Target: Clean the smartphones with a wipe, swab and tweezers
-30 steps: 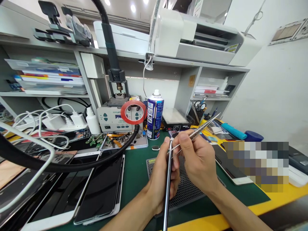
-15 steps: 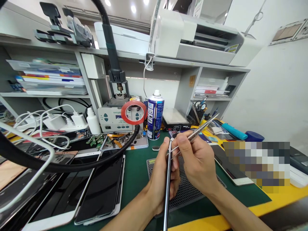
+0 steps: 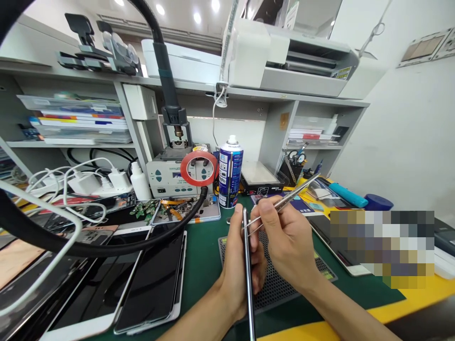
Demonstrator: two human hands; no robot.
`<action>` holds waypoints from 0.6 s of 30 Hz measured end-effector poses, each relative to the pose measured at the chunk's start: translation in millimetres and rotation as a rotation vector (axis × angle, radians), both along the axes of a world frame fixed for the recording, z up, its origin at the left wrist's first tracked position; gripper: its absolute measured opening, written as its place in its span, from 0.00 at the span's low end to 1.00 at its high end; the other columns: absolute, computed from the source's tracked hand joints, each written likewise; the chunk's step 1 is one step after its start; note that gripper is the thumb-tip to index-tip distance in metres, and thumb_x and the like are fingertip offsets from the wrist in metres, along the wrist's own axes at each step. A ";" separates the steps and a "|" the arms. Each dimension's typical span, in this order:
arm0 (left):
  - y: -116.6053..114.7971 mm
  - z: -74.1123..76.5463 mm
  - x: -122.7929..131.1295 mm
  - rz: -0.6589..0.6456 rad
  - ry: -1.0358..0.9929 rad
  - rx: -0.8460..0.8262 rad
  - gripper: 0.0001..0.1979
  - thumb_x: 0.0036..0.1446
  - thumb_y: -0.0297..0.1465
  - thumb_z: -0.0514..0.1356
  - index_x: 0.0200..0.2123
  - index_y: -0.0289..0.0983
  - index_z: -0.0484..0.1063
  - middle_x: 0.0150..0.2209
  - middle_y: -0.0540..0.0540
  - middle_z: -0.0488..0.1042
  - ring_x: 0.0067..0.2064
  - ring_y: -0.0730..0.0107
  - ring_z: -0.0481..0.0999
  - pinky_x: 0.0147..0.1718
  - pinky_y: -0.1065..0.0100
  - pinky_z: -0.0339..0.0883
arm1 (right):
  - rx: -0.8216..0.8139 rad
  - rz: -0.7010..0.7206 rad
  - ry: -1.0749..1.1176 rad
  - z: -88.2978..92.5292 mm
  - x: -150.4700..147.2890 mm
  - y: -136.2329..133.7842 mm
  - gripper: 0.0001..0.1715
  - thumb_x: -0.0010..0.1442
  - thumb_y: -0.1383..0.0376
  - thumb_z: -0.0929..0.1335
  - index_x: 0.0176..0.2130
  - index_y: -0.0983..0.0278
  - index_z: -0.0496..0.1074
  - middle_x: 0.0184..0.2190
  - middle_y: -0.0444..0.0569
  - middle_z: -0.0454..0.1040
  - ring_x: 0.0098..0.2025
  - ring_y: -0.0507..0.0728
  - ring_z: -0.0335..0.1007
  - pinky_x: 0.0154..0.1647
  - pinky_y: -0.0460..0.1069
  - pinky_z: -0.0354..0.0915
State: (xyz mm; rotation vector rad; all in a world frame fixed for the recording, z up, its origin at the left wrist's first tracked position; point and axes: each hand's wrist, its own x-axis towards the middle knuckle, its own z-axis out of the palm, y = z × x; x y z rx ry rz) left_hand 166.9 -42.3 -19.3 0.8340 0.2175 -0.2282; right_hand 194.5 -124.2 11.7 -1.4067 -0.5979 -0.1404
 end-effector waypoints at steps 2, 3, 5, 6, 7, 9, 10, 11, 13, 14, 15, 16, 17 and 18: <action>-0.1 -1.6 0.2 0.008 -0.016 -0.012 0.32 0.49 0.64 0.51 0.22 0.40 0.54 0.13 0.58 0.49 0.10 0.80 0.49 0.08 0.77 0.44 | 0.013 0.000 0.017 -0.5 -0.2 1.1 0.16 0.66 0.54 0.64 0.33 0.63 0.65 0.18 0.40 0.67 0.17 0.49 0.63 0.16 0.43 0.62; -0.2 -2.3 0.3 0.010 -0.024 -0.016 0.31 0.49 0.64 0.51 0.22 0.40 0.54 0.13 0.58 0.50 0.10 0.80 0.49 0.08 0.77 0.44 | 0.021 0.000 0.023 -0.5 -0.1 1.6 0.16 0.65 0.54 0.64 0.33 0.63 0.65 0.18 0.40 0.67 0.17 0.49 0.63 0.16 0.43 0.63; -0.4 -2.8 0.5 0.009 -0.029 -0.020 0.31 0.49 0.64 0.51 0.22 0.40 0.54 0.13 0.58 0.50 0.10 0.80 0.49 0.08 0.77 0.44 | 0.032 0.003 0.037 -0.1 0.0 2.2 0.16 0.65 0.54 0.65 0.34 0.63 0.66 0.19 0.41 0.68 0.17 0.48 0.63 0.16 0.43 0.63; -0.5 -2.7 0.5 0.010 -0.026 -0.021 0.31 0.49 0.64 0.51 0.22 0.40 0.54 0.13 0.58 0.51 0.10 0.80 0.49 0.07 0.77 0.44 | 0.036 0.008 0.044 0.2 0.0 2.3 0.16 0.65 0.53 0.65 0.34 0.63 0.66 0.19 0.41 0.69 0.17 0.48 0.63 0.15 0.42 0.63; -0.6 -2.3 0.5 0.012 -0.020 -0.022 0.32 0.49 0.64 0.51 0.22 0.40 0.54 0.13 0.58 0.51 0.10 0.80 0.49 0.07 0.77 0.45 | 0.036 0.011 0.052 0.6 -0.1 2.4 0.16 0.65 0.53 0.65 0.34 0.63 0.66 0.19 0.42 0.69 0.17 0.48 0.63 0.14 0.42 0.63; -0.8 -1.0 0.4 0.015 -0.008 -0.023 0.32 0.48 0.64 0.51 0.22 0.40 0.53 0.12 0.58 0.51 0.10 0.80 0.49 0.07 0.77 0.45 | 0.030 0.015 0.066 1.4 -0.6 2.2 0.17 0.65 0.53 0.65 0.34 0.63 0.66 0.20 0.42 0.70 0.16 0.49 0.64 0.13 0.42 0.62; -0.8 -0.2 0.3 0.018 -0.002 -0.024 0.32 0.48 0.64 0.51 0.21 0.40 0.53 0.12 0.58 0.50 0.10 0.80 0.49 0.07 0.77 0.45 | 0.026 0.015 0.072 1.8 -1.0 2.1 0.17 0.65 0.52 0.65 0.34 0.63 0.65 0.20 0.42 0.70 0.16 0.49 0.64 0.13 0.42 0.62; -0.9 0.5 0.3 0.021 0.002 -0.025 0.32 0.48 0.64 0.51 0.21 0.40 0.53 0.12 0.58 0.50 0.10 0.80 0.49 0.07 0.77 0.45 | 0.023 0.014 0.075 2.0 -1.3 2.0 0.17 0.65 0.52 0.65 0.34 0.63 0.65 0.20 0.42 0.70 0.16 0.49 0.64 0.13 0.42 0.62; -1.0 1.5 0.1 0.025 0.012 -0.026 0.33 0.47 0.65 0.52 0.21 0.40 0.53 0.12 0.58 0.49 0.10 0.80 0.49 0.08 0.77 0.45 | 0.024 0.012 0.077 2.0 -1.7 1.9 0.17 0.64 0.52 0.65 0.33 0.63 0.65 0.21 0.42 0.70 0.17 0.49 0.65 0.14 0.43 0.63; -1.1 1.7 -0.1 0.027 0.016 -0.028 0.33 0.47 0.65 0.52 0.21 0.40 0.52 0.12 0.58 0.49 0.10 0.80 0.49 0.08 0.77 0.44 | 0.030 0.012 0.074 1.9 -1.8 1.9 0.17 0.64 0.52 0.65 0.33 0.63 0.65 0.20 0.42 0.70 0.17 0.49 0.65 0.14 0.43 0.64; -1.1 1.9 -0.2 0.029 0.020 -0.030 0.33 0.47 0.65 0.52 0.21 0.40 0.52 0.12 0.58 0.49 0.10 0.80 0.48 0.08 0.77 0.44 | 0.036 0.011 0.071 1.6 -1.7 2.0 0.17 0.64 0.52 0.65 0.33 0.63 0.65 0.20 0.42 0.71 0.17 0.49 0.65 0.15 0.43 0.64; -1.2 1.9 -0.3 0.031 0.020 -0.032 0.33 0.47 0.64 0.52 0.21 0.40 0.52 0.12 0.58 0.49 0.10 0.80 0.48 0.08 0.77 0.44 | 0.042 0.010 0.070 1.4 -1.5 2.0 0.17 0.64 0.52 0.65 0.33 0.63 0.66 0.20 0.42 0.71 0.17 0.49 0.65 0.15 0.43 0.64; -1.2 1.8 -0.3 0.031 0.019 -0.034 0.32 0.47 0.64 0.52 0.21 0.40 0.53 0.12 0.58 0.49 0.10 0.80 0.48 0.08 0.77 0.44 | 0.046 0.010 0.069 1.2 -1.3 2.1 0.17 0.65 0.52 0.65 0.34 0.63 0.66 0.20 0.42 0.71 0.17 0.49 0.65 0.14 0.43 0.64; -1.2 1.7 -0.4 0.031 0.019 -0.033 0.32 0.47 0.64 0.52 0.21 0.40 0.53 0.12 0.58 0.49 0.10 0.80 0.48 0.08 0.77 0.44 | 0.047 0.011 0.071 1.1 -1.1 2.2 0.17 0.64 0.52 0.65 0.34 0.63 0.66 0.20 0.42 0.71 0.17 0.49 0.65 0.14 0.43 0.63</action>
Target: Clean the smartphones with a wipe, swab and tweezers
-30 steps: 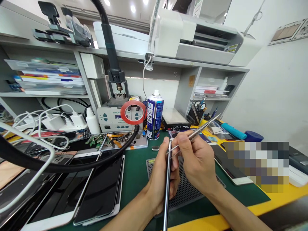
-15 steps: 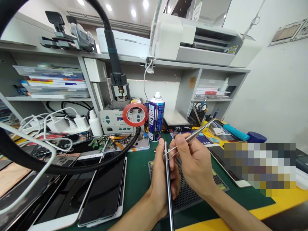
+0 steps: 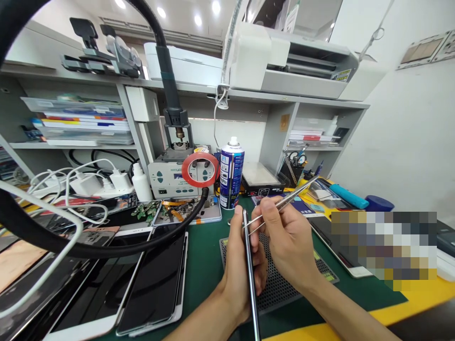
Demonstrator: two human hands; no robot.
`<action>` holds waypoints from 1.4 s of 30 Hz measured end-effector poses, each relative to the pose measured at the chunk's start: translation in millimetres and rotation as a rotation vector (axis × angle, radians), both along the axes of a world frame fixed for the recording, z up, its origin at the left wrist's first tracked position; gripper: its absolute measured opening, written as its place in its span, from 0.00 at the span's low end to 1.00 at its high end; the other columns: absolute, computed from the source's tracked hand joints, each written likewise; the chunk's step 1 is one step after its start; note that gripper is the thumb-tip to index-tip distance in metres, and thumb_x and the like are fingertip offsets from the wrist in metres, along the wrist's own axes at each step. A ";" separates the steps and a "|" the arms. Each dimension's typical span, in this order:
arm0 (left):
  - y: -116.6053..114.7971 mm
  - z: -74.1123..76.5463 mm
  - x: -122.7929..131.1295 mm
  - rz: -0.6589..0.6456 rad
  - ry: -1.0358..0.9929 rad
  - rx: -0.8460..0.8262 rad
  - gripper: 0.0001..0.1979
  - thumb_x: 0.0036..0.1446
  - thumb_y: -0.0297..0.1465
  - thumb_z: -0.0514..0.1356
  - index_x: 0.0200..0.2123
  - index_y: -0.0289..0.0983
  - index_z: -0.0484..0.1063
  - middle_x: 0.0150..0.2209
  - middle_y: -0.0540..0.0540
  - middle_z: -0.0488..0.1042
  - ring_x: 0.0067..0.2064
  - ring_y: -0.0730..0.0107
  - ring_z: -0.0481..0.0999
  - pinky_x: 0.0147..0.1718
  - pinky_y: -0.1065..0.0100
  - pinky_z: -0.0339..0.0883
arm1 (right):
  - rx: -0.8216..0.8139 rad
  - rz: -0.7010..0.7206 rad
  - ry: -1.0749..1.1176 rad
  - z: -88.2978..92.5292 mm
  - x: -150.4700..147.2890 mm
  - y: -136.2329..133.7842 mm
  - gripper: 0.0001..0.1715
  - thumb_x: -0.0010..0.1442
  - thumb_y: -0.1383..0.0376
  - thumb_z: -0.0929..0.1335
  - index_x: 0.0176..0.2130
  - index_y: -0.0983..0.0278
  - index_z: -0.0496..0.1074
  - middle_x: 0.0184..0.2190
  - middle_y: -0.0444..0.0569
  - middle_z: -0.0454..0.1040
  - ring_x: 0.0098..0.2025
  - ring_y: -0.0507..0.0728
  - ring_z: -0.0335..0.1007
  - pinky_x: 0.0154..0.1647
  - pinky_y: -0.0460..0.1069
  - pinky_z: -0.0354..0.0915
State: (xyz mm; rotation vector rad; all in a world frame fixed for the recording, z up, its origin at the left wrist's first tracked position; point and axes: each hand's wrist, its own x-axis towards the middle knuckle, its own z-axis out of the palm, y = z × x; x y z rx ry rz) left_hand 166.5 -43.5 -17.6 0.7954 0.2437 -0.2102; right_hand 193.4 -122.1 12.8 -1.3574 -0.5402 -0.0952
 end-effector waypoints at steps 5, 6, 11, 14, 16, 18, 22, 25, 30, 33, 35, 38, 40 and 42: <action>0.2 -1.1 0.3 0.000 0.002 -0.001 0.33 0.47 0.65 0.52 0.21 0.40 0.53 0.12 0.58 0.50 0.10 0.80 0.49 0.08 0.77 0.44 | -0.012 0.013 0.000 0.4 0.3 0.7 0.17 0.64 0.53 0.65 0.33 0.63 0.65 0.20 0.42 0.70 0.17 0.49 0.65 0.15 0.43 0.64; 0.2 -1.5 0.4 -0.002 -0.002 -0.006 0.33 0.47 0.65 0.52 0.21 0.40 0.53 0.12 0.58 0.50 0.10 0.80 0.48 0.08 0.77 0.44 | -0.009 0.014 0.003 0.4 0.3 0.8 0.17 0.64 0.53 0.65 0.33 0.63 0.65 0.20 0.42 0.70 0.17 0.49 0.65 0.15 0.42 0.63; 0.0 -2.8 0.0 0.005 -0.020 -0.005 0.32 0.48 0.64 0.52 0.22 0.40 0.53 0.13 0.58 0.50 0.10 0.80 0.48 0.08 0.77 0.44 | 0.014 0.011 0.004 -0.1 0.8 1.3 0.16 0.65 0.53 0.65 0.33 0.63 0.66 0.20 0.41 0.69 0.18 0.48 0.65 0.16 0.42 0.64; -0.2 -2.7 -1.0 0.003 -0.011 0.004 0.32 0.48 0.64 0.52 0.22 0.40 0.53 0.13 0.58 0.50 0.10 0.80 0.49 0.08 0.77 0.43 | -0.002 0.007 0.009 0.0 0.9 1.0 0.17 0.64 0.53 0.66 0.33 0.63 0.65 0.21 0.41 0.69 0.19 0.49 0.65 0.17 0.42 0.64; -0.3 -2.5 -1.2 0.000 -0.015 0.005 0.32 0.48 0.64 0.52 0.22 0.40 0.53 0.13 0.58 0.50 0.10 0.80 0.49 0.08 0.77 0.44 | 0.005 0.006 0.008 0.2 0.8 0.7 0.16 0.64 0.53 0.66 0.33 0.63 0.65 0.20 0.41 0.68 0.18 0.48 0.65 0.16 0.42 0.64; -0.5 -2.1 -0.9 0.003 -0.020 0.004 0.32 0.48 0.64 0.52 0.22 0.40 0.53 0.13 0.58 0.50 0.10 0.80 0.49 0.08 0.77 0.44 | 0.017 0.005 0.001 0.4 0.6 0.5 0.16 0.65 0.53 0.65 0.33 0.63 0.65 0.21 0.41 0.68 0.18 0.48 0.65 0.17 0.42 0.65; -0.9 -1.3 -0.4 0.012 -0.003 0.006 0.32 0.47 0.65 0.52 0.21 0.40 0.52 0.12 0.58 0.49 0.10 0.80 0.48 0.08 0.77 0.44 | -0.002 0.005 -0.025 0.2 0.5 0.2 0.16 0.65 0.54 0.65 0.33 0.63 0.65 0.21 0.41 0.68 0.19 0.48 0.65 0.18 0.43 0.65; -1.0 -1.1 -0.9 0.017 0.005 0.010 0.33 0.47 0.65 0.52 0.21 0.40 0.52 0.12 0.58 0.49 0.10 0.80 0.48 0.08 0.76 0.43 | 0.001 0.007 -0.029 -0.6 0.8 0.4 0.16 0.66 0.54 0.65 0.33 0.63 0.66 0.20 0.41 0.68 0.18 0.48 0.65 0.17 0.42 0.64; -0.5 -0.9 -0.3 0.015 -0.011 0.005 0.32 0.47 0.64 0.52 0.21 0.40 0.52 0.12 0.58 0.49 0.10 0.80 0.48 0.08 0.77 0.43 | 0.013 0.003 -0.017 -1.3 1.1 0.9 0.16 0.65 0.54 0.65 0.33 0.64 0.66 0.21 0.42 0.70 0.17 0.47 0.64 0.15 0.42 0.63; -0.5 -0.1 0.1 0.007 -0.005 0.007 0.32 0.47 0.64 0.52 0.21 0.40 0.53 0.12 0.58 0.49 0.10 0.80 0.49 0.08 0.77 0.43 | 0.012 0.005 -0.007 -1.3 1.1 0.9 0.16 0.65 0.54 0.65 0.34 0.64 0.66 0.20 0.42 0.69 0.16 0.48 0.64 0.12 0.41 0.61; -0.7 0.3 -0.1 0.010 -0.005 0.010 0.32 0.47 0.64 0.52 0.21 0.40 0.53 0.12 0.58 0.49 0.10 0.80 0.48 0.08 0.77 0.43 | 0.018 0.002 -0.006 -1.2 1.2 1.0 0.16 0.65 0.54 0.66 0.34 0.64 0.66 0.21 0.42 0.70 0.16 0.48 0.64 0.12 0.41 0.61; -1.0 0.5 -0.7 0.014 -0.006 0.010 0.32 0.47 0.64 0.52 0.21 0.40 0.53 0.13 0.58 0.49 0.10 0.80 0.48 0.08 0.77 0.43 | 0.013 -0.001 -0.006 -0.5 1.3 1.0 0.16 0.64 0.53 0.66 0.34 0.64 0.66 0.22 0.43 0.70 0.17 0.48 0.65 0.13 0.42 0.62; -1.0 0.7 -1.0 0.008 -0.003 0.002 0.32 0.47 0.65 0.52 0.21 0.40 0.53 0.13 0.58 0.49 0.11 0.80 0.48 0.08 0.77 0.42 | 0.010 -0.001 -0.008 0.2 1.3 0.8 0.17 0.64 0.54 0.66 0.33 0.64 0.66 0.22 0.43 0.71 0.17 0.48 0.65 0.14 0.42 0.64; -0.9 0.9 -0.8 0.000 -0.005 -0.011 0.32 0.47 0.64 0.52 0.21 0.40 0.53 0.13 0.58 0.48 0.11 0.81 0.48 0.08 0.77 0.41 | 0.016 0.004 -0.006 0.7 1.3 0.1 0.16 0.64 0.54 0.66 0.33 0.64 0.66 0.22 0.43 0.70 0.18 0.48 0.66 0.15 0.42 0.65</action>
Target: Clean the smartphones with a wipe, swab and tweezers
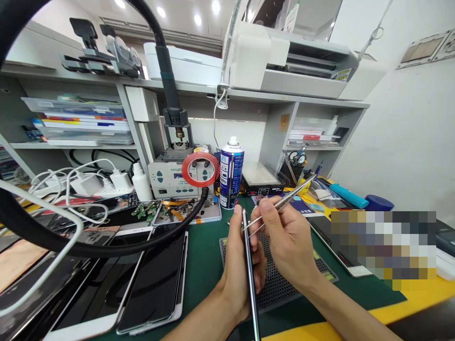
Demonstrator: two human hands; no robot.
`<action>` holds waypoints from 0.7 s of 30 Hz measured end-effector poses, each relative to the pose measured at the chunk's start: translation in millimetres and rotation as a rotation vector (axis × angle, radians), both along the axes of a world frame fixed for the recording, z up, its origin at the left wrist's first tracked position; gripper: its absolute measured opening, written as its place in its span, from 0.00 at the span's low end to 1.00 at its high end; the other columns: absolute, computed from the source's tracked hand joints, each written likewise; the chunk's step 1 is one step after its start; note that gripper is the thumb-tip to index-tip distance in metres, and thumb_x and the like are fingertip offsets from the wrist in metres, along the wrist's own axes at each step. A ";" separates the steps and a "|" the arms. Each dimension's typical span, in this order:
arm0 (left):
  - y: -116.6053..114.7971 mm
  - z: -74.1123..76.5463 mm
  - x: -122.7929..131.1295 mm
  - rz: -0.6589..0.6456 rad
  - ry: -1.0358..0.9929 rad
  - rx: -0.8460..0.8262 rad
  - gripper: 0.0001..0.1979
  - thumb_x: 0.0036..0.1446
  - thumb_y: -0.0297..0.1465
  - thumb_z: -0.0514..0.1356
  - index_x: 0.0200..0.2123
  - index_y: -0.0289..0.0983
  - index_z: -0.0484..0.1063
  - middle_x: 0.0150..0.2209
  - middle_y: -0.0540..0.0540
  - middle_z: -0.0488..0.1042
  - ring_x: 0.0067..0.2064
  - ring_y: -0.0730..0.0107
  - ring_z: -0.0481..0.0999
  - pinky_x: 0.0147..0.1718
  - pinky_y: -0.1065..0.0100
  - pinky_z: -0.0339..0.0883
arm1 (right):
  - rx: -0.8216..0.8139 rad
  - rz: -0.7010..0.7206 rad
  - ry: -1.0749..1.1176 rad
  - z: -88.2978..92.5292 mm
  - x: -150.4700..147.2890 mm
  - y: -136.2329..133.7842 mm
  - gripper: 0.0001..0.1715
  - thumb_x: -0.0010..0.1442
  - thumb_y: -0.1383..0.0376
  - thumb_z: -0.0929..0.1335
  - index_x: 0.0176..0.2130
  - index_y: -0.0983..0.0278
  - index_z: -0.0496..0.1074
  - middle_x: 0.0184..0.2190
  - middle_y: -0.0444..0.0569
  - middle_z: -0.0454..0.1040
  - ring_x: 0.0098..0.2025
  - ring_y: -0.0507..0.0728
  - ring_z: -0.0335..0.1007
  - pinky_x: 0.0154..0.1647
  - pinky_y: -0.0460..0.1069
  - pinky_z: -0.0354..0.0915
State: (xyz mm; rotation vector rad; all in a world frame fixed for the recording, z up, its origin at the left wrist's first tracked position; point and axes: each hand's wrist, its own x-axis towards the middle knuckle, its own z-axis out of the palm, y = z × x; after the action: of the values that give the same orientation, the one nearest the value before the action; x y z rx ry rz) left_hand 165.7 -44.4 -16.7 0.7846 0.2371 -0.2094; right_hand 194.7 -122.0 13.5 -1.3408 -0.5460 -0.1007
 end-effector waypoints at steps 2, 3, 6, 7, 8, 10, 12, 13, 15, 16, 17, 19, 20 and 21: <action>0.2 0.1 0.6 -0.011 -0.004 -0.010 0.32 0.47 0.64 0.52 0.21 0.40 0.53 0.13 0.58 0.49 0.11 0.81 0.48 0.09 0.77 0.41 | 0.005 0.009 0.003 0.3 -0.2 -1.1 0.16 0.65 0.54 0.66 0.33 0.64 0.66 0.23 0.43 0.70 0.18 0.48 0.66 0.15 0.42 0.65; 0.2 0.1 1.0 -0.017 -0.005 -0.012 0.32 0.47 0.64 0.52 0.21 0.40 0.53 0.13 0.58 0.49 0.11 0.81 0.48 0.09 0.77 0.41 | 0.003 0.011 0.004 0.3 -0.5 -1.7 0.16 0.65 0.54 0.66 0.33 0.64 0.66 0.23 0.43 0.70 0.18 0.48 0.66 0.15 0.42 0.65; 0.4 -0.1 2.0 -0.022 -0.011 -0.012 0.32 0.48 0.64 0.52 0.20 0.40 0.52 0.12 0.58 0.49 0.11 0.81 0.47 0.09 0.76 0.40 | -0.034 0.014 -0.016 0.3 -2.1 -3.7 0.17 0.65 0.53 0.65 0.33 0.64 0.66 0.23 0.43 0.70 0.18 0.49 0.66 0.14 0.42 0.64; 0.4 0.0 2.1 -0.021 -0.012 -0.013 0.32 0.48 0.64 0.52 0.19 0.40 0.52 0.12 0.58 0.48 0.11 0.81 0.47 0.09 0.76 0.40 | -0.054 0.013 -0.030 0.3 -2.9 -4.2 0.17 0.65 0.53 0.65 0.32 0.64 0.66 0.22 0.43 0.69 0.18 0.49 0.66 0.14 0.43 0.64; 0.5 0.1 2.0 -0.021 -0.011 -0.015 0.32 0.48 0.64 0.52 0.19 0.40 0.52 0.12 0.58 0.48 0.11 0.81 0.46 0.09 0.76 0.40 | -0.076 0.011 -0.048 0.3 -3.6 -4.6 0.17 0.65 0.53 0.65 0.32 0.64 0.66 0.21 0.42 0.69 0.18 0.49 0.66 0.14 0.43 0.65; 0.6 0.6 1.4 -0.024 -0.001 -0.018 0.33 0.48 0.64 0.52 0.19 0.40 0.53 0.11 0.58 0.47 0.11 0.81 0.46 0.09 0.76 0.40 | -0.119 -0.004 -0.085 0.6 -5.0 -5.2 0.17 0.66 0.54 0.64 0.32 0.64 0.66 0.21 0.42 0.69 0.19 0.49 0.67 0.16 0.44 0.67; 0.8 1.0 0.5 -0.022 0.020 -0.010 0.33 0.47 0.64 0.53 0.19 0.40 0.53 0.12 0.58 0.48 0.11 0.81 0.46 0.10 0.76 0.40 | -0.149 -0.027 -0.117 1.2 -6.1 -5.6 0.17 0.66 0.54 0.64 0.32 0.63 0.66 0.21 0.42 0.69 0.20 0.49 0.68 0.19 0.44 0.69; 0.9 1.1 0.2 -0.020 0.027 -0.004 0.33 0.47 0.65 0.53 0.19 0.40 0.53 0.12 0.58 0.49 0.11 0.81 0.47 0.10 0.76 0.39 | -0.159 -0.038 -0.129 1.5 -6.6 -5.7 0.17 0.66 0.54 0.64 0.32 0.63 0.67 0.21 0.42 0.69 0.21 0.50 0.68 0.20 0.44 0.69; 1.1 1.1 -0.3 -0.016 0.037 0.004 0.33 0.46 0.65 0.53 0.19 0.39 0.52 0.12 0.57 0.50 0.11 0.81 0.48 0.10 0.77 0.39 | -0.170 -0.053 -0.143 1.9 -7.1 -5.8 0.17 0.66 0.55 0.64 0.32 0.63 0.67 0.21 0.42 0.69 0.21 0.50 0.68 0.21 0.44 0.69; 1.2 1.1 -0.3 -0.016 0.039 0.005 0.34 0.46 0.65 0.53 0.19 0.39 0.52 0.12 0.57 0.50 0.11 0.81 0.48 0.10 0.77 0.39 | -0.173 -0.057 -0.147 1.9 -7.2 -5.8 0.16 0.66 0.54 0.64 0.32 0.63 0.67 0.21 0.42 0.69 0.21 0.49 0.68 0.21 0.44 0.69; 1.3 1.0 -0.2 -0.017 0.040 0.003 0.34 0.46 0.65 0.53 0.19 0.39 0.52 0.12 0.57 0.50 0.11 0.81 0.48 0.10 0.76 0.39 | -0.176 -0.059 -0.149 1.8 -7.3 -6.0 0.16 0.66 0.55 0.64 0.32 0.63 0.67 0.21 0.42 0.69 0.21 0.49 0.68 0.21 0.44 0.69; 1.2 0.6 0.1 -0.017 0.042 0.002 0.34 0.46 0.65 0.52 0.18 0.39 0.52 0.12 0.57 0.50 0.11 0.81 0.47 0.10 0.76 0.39 | -0.184 -0.060 -0.155 1.4 -7.1 -6.3 0.16 0.66 0.55 0.64 0.32 0.63 0.67 0.22 0.42 0.69 0.21 0.49 0.68 0.22 0.43 0.69; 1.1 0.2 0.3 -0.016 0.043 0.003 0.34 0.46 0.66 0.52 0.18 0.40 0.51 0.12 0.57 0.50 0.11 0.81 0.47 0.10 0.76 0.40 | -0.190 -0.058 -0.161 1.1 -7.1 -6.6 0.16 0.66 0.55 0.64 0.32 0.63 0.67 0.22 0.42 0.69 0.21 0.49 0.68 0.22 0.43 0.69; 1.0 -0.3 0.6 -0.017 0.043 0.003 0.34 0.46 0.66 0.52 0.18 0.40 0.51 0.12 0.56 0.50 0.11 0.81 0.47 0.10 0.76 0.40 | -0.195 -0.057 -0.169 0.7 -7.1 -6.9 0.15 0.66 0.56 0.64 0.32 0.63 0.67 0.22 0.42 0.69 0.22 0.49 0.68 0.22 0.43 0.69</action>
State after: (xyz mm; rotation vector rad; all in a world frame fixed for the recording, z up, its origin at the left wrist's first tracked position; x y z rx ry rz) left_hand 166.3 -43.3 -17.0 0.7856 0.2712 -0.2422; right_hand 187.6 -128.9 14.2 -1.5476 -0.6737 -0.2135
